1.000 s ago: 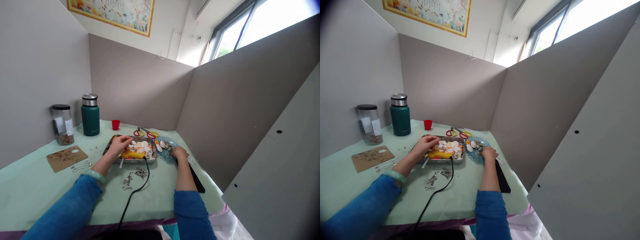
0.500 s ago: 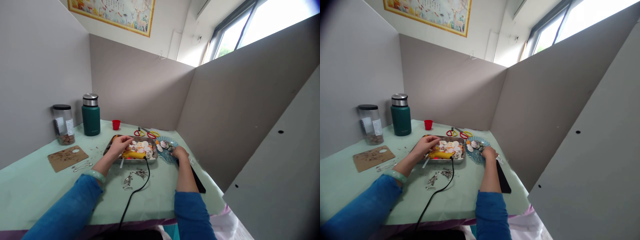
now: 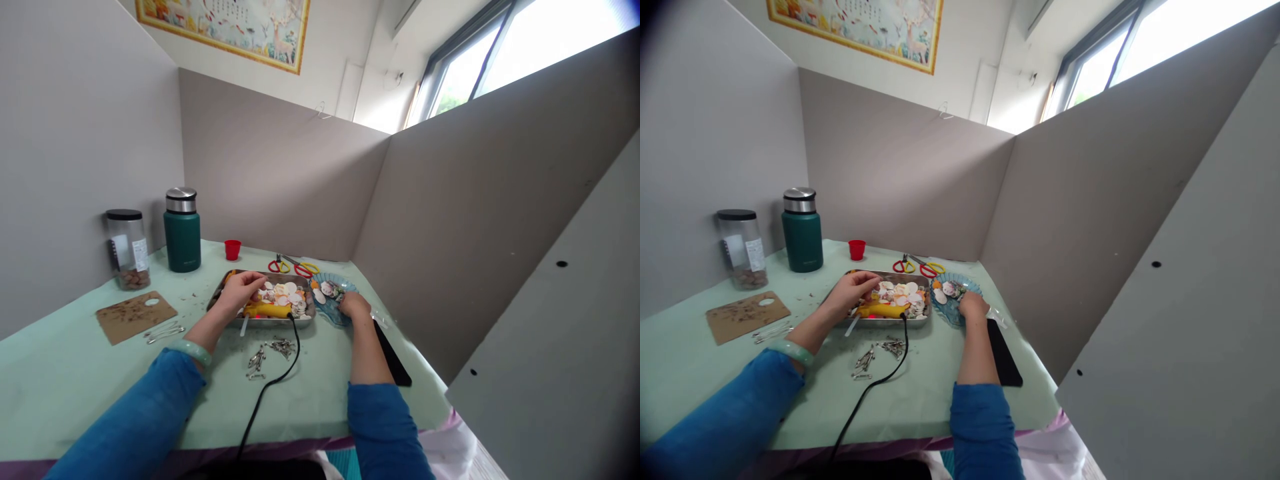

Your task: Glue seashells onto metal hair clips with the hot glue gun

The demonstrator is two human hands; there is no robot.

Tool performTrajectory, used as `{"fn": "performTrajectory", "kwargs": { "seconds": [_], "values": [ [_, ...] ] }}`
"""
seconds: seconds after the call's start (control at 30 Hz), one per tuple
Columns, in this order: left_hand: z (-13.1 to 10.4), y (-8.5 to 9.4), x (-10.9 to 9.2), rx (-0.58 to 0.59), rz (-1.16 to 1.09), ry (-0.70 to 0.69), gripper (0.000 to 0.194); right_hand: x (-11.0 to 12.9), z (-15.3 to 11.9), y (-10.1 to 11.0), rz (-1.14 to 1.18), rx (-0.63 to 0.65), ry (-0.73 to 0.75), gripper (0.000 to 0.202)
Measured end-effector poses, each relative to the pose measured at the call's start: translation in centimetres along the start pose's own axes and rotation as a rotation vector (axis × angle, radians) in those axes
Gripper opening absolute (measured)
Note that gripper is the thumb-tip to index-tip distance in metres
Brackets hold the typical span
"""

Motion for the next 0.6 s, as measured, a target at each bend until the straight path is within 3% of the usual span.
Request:
{"fn": "performTrajectory", "kwargs": {
  "seconds": [0.6],
  "values": [
    [-0.01,-0.11,0.05,-0.002,-0.021,0.004,0.041,0.99,-0.12,-0.48,-0.039,0.066,0.048,0.041]
  ]
}}
Point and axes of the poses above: each hand's wrist, its own z-axis towards the middle knuckle, its own y-axis out of the back of the hand, x = y × z, the point moved 9 cm from there along z, towards the middle knuckle, and after that the axes turned 4 degrees about y, right-handed, at the moved point
